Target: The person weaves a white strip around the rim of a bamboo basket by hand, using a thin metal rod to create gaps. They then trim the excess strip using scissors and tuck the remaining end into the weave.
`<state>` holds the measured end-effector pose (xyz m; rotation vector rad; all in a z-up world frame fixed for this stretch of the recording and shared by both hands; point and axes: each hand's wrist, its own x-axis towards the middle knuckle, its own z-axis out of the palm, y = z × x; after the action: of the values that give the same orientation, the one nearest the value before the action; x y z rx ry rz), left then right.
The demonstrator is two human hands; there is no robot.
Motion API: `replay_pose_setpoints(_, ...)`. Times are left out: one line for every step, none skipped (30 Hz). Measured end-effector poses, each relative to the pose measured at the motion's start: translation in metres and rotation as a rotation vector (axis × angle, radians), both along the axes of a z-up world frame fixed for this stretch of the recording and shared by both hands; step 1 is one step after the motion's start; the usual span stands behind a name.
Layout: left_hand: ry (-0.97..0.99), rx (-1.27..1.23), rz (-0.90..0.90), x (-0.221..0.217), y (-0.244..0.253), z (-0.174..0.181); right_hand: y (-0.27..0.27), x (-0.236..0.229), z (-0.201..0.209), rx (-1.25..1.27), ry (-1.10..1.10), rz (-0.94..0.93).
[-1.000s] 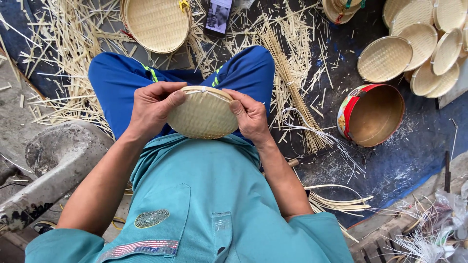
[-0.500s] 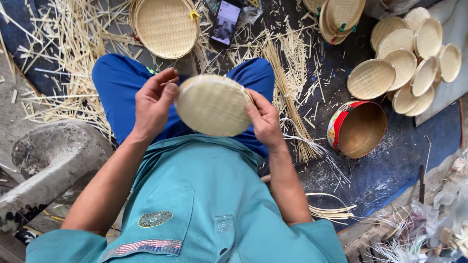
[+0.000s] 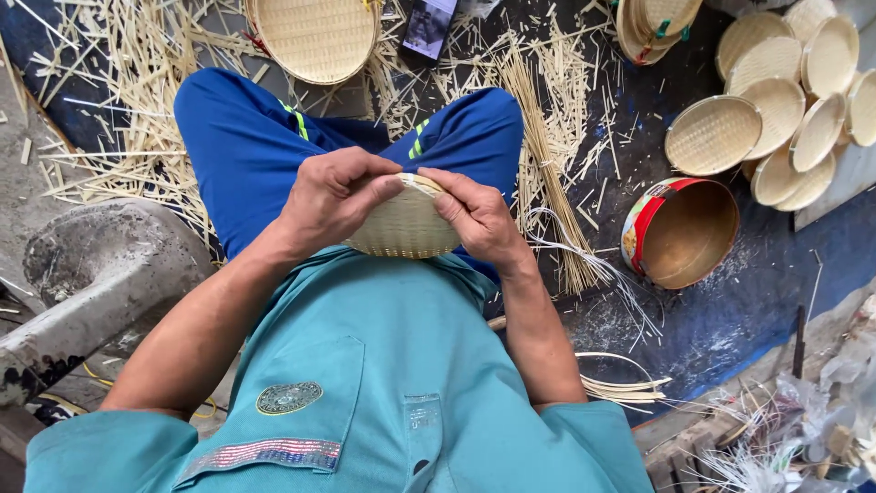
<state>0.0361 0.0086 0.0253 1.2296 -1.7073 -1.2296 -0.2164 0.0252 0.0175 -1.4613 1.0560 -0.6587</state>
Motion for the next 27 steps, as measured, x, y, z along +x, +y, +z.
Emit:
replay_pose_setpoints(0.031,0.027,0.018,0.000,0.000,-0.001,0.002,-0.001,-0.003,-0.006,-0.015,-0.031)
replay_pose_setpoints(0.063,0.052,0.034,0.000,-0.001,-0.002,0.003,-0.003,-0.006,-0.014,-0.028,-0.064)
replay_pose_setpoints(0.060,0.048,0.025,0.003,0.000,-0.009,0.007,-0.005,-0.015,-0.019,-0.031,-0.073)
replay_pose_setpoints(0.183,0.139,0.104,0.006,0.001,-0.016,0.011,-0.009,-0.023,0.088,-0.149,-0.173)
replay_pose_setpoints(0.305,0.232,0.183,0.009,0.002,-0.023,0.016,-0.012,-0.032,0.193,-0.269,-0.273)
replay_pose_setpoints(0.303,0.231,0.178,0.009,0.004,-0.029,0.017,-0.011,-0.037,0.191,-0.271,-0.277)
replay_pose_setpoints(0.421,0.276,0.248,0.010,0.007,-0.036,0.018,-0.009,-0.042,0.129,-0.319,-0.319)
replay_pose_setpoints(0.536,0.323,0.321,0.011,0.010,-0.042,0.021,-0.006,-0.048,0.070,-0.368,-0.359)
replay_pose_setpoints(0.532,0.323,0.319,0.011,0.012,-0.049,0.020,-0.004,-0.045,0.070,-0.371,-0.362)
replay_pose_setpoints(0.506,0.358,0.330,0.011,0.015,-0.056,0.019,-0.002,-0.041,0.089,-0.361,-0.393)
replay_pose_setpoints(0.479,0.392,0.341,0.011,0.017,-0.062,0.019,0.001,-0.038,0.108,-0.351,-0.424)
replay_pose_setpoints(0.476,0.391,0.338,0.012,0.016,-0.060,0.019,-0.003,-0.042,0.106,-0.354,-0.427)
replay_pose_setpoints(0.441,0.378,0.306,0.014,0.014,-0.059,0.020,-0.007,-0.047,0.113,-0.328,-0.398)
replay_pose_setpoints(0.407,0.369,0.276,0.015,0.015,-0.057,0.022,-0.011,-0.051,0.123,-0.298,-0.368)
replay_pose_setpoints(0.406,0.372,0.275,0.014,0.013,-0.058,0.021,-0.009,-0.044,0.126,-0.298,-0.369)
replay_pose_setpoints(0.381,0.386,0.293,0.013,0.012,-0.059,0.019,-0.008,-0.037,0.085,-0.278,-0.353)
replay_pose_setpoints(0.355,0.399,0.311,0.012,0.011,-0.059,0.017,-0.006,-0.029,0.044,-0.258,-0.335)
replay_pose_setpoints(0.358,0.391,0.317,0.011,0.009,-0.065,0.015,-0.003,-0.021,0.038,-0.260,-0.327)
replay_pose_setpoints(0.414,0.417,0.382,0.010,0.006,-0.071,0.013,0.001,-0.012,-0.063,-0.197,-0.306)
replay_pose_setpoints(0.469,0.446,0.446,0.010,0.005,-0.077,0.013,0.004,-0.004,-0.161,-0.134,-0.286)
replay_pose_setpoints(0.470,0.442,0.450,0.010,0.000,-0.068,0.013,0.006,0.001,-0.163,-0.135,-0.281)
replay_pose_setpoints(0.544,0.672,0.536,0.010,-0.003,-0.059,0.013,0.007,0.007,-0.333,-0.001,-0.197)
replay_pose_setpoints(0.615,0.903,0.622,0.009,-0.007,-0.050,0.013,0.008,0.012,-0.501,0.133,-0.112)
replay_pose_setpoints(0.618,0.903,0.629,0.011,-0.007,-0.053,0.014,0.011,0.019,-0.499,0.131,-0.105)
replay_pose_setpoints(0.647,0.937,0.641,0.012,-0.008,-0.055,0.015,0.014,0.026,-0.588,0.131,-0.041)
replay_pose_setpoints(0.676,0.969,0.652,0.014,-0.010,-0.058,0.016,0.018,0.033,-0.679,0.130,0.025)
replay_pose_setpoints(0.679,0.968,0.658,0.017,-0.009,-0.059,0.017,0.019,0.039,-0.678,0.128,0.031)
